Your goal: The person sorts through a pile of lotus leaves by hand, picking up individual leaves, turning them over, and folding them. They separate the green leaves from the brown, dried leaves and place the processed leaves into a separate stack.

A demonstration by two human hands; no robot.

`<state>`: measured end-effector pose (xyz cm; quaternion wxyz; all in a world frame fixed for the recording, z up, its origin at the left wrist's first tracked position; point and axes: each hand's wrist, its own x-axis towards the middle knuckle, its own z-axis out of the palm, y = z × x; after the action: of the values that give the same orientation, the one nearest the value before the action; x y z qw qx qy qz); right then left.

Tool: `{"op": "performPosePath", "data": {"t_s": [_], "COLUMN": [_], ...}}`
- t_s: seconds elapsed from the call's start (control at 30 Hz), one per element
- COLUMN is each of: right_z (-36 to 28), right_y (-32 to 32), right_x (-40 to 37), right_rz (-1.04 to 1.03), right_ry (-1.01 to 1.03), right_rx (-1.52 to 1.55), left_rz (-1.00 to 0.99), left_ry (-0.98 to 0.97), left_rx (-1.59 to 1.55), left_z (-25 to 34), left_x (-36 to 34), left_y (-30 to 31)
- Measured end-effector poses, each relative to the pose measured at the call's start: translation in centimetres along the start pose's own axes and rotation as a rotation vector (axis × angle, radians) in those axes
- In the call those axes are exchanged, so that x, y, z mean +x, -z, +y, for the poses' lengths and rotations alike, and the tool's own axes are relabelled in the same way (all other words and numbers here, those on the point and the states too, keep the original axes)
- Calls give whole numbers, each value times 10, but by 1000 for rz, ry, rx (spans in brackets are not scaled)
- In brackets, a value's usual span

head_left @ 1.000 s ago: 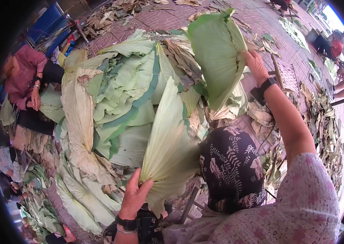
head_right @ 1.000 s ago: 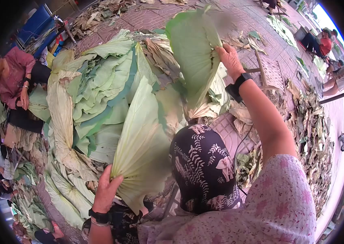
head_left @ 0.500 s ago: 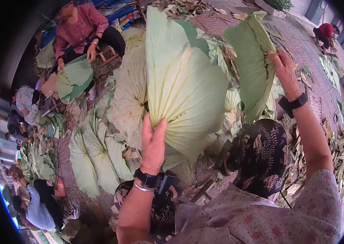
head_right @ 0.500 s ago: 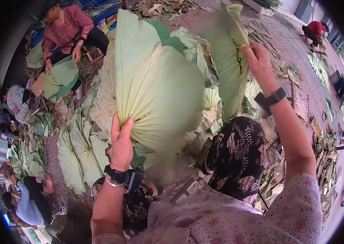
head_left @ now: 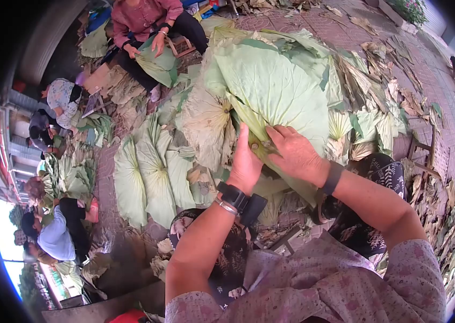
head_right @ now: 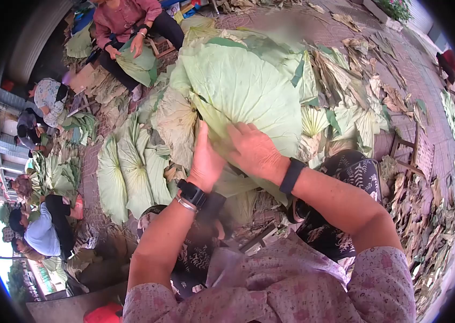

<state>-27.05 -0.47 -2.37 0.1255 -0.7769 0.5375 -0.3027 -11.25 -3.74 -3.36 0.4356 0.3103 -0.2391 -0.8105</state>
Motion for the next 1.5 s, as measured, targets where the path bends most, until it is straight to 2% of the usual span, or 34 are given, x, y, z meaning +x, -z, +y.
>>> {"op": "performPosePath", "data": {"t_s": [0.13,0.2,0.23,0.3,0.37,0.53,0.63,0.7,0.83,0.97,1.0,1.1,1.17,1.23,1.33,1.43,1.5], "right_z": [18,19,15,23,26,46,64,67,67,46,41,36,36,33,30,26,29], "right_y": [0,10,14,17,36,80,87,85,76,66,61,56,52,51,48,52,50], "right_x": [7,7,10,13,20,34,37,36,35,30,30,27,26,26,24,24,20], "right_rz": [-36,-129,-192,-192,-149,119,206,187,115,42,55,14,-24,-74,-100,-121,-172], "right_ry": [13,-160,-228,-383,-436,-375,-350,-322,-272,-257,-232,-131,-126,-128,-127,31,52], "right_rx": [205,396,502,801,956,822,758,748,678,617,585,403,404,378,317,187,181], "left_rz": [22,96,62,74,85,74,5,95,399,453,694,877,740,627,414,305,330], "left_ry": [30,30,-42,-105,-104,-42,-111,-86,-413,-591,-368,-197,-138,33,127,133,70], "left_rx": [284,359,365,393,415,235,55,-136,-114,-184,-269,-269,18,270,597,928,1151], "left_z": [3,2,2,-3,7,70,121,162,240,295,306,283,239,205,173,174,174], "left_x": [1,6,5,8,2,-46,-72,-85,-122,-126,-132,-117,-98,-87,-83,-78,-70], "left_y": [-4,2,3,11,9,-9,18,47,106,213,232,276,274,256,203,159,130]}}
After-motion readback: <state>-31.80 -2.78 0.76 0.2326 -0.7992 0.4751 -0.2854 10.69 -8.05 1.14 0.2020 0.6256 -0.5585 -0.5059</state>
